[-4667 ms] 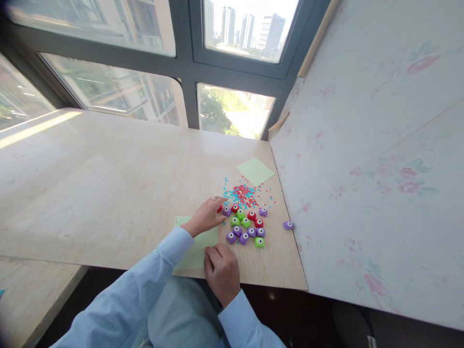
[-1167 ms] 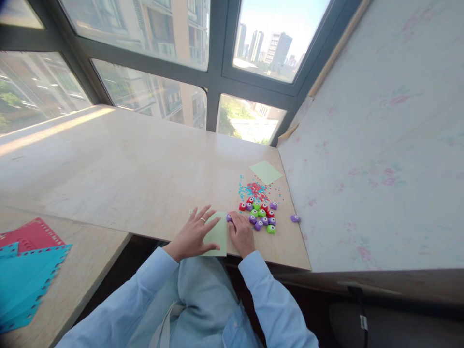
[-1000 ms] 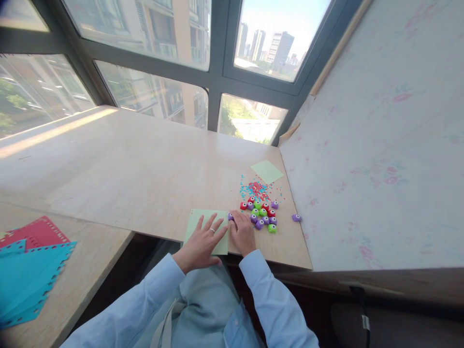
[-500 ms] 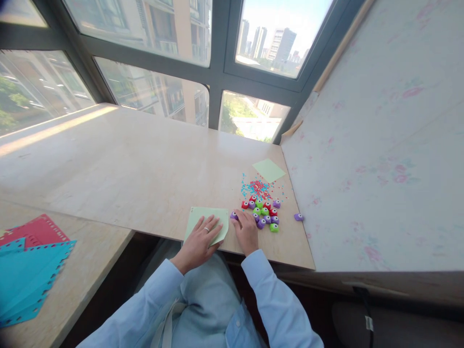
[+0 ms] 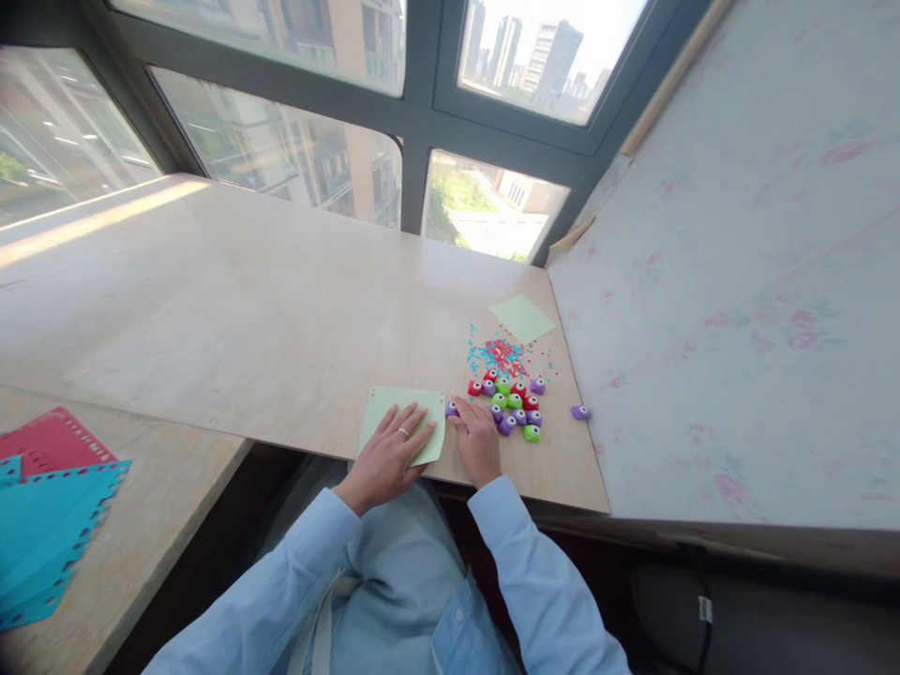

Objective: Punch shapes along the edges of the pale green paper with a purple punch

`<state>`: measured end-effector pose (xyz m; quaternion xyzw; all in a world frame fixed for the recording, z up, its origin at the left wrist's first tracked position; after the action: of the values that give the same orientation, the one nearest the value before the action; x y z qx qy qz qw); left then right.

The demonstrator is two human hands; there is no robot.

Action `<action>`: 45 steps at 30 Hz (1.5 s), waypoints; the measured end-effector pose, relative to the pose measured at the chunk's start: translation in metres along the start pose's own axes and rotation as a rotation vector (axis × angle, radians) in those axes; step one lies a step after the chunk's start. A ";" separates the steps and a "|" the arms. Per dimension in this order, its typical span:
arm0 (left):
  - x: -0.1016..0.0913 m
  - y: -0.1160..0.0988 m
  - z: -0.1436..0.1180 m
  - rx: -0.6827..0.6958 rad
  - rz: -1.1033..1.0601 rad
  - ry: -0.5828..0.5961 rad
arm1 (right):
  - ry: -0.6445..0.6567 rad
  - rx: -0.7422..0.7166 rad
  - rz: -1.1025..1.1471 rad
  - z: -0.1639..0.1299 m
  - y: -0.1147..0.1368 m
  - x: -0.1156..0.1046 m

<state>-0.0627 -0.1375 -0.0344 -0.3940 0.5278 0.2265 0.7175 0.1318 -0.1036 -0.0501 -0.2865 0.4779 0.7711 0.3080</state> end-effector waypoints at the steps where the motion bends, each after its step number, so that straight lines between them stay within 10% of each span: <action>1: -0.001 0.001 0.001 0.002 0.005 0.011 | 0.000 0.000 -0.001 0.000 0.000 0.000; 45: -0.004 0.001 0.007 0.103 -0.077 0.073 | -0.045 0.025 0.079 0.002 0.011 -0.009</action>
<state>-0.0612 -0.1311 -0.0297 -0.3847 0.5490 0.1569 0.7253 0.1292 -0.1073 -0.0371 -0.2460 0.4915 0.7830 0.2914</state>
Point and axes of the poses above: each hand's wrist, its own z-axis towards the middle knuckle, its own x-axis out of the palm, y = z × x, the point moved 1 cm from there along z, towards the middle knuckle, and after that the axes turned 4 degrees about y, right-handed, at the moved point
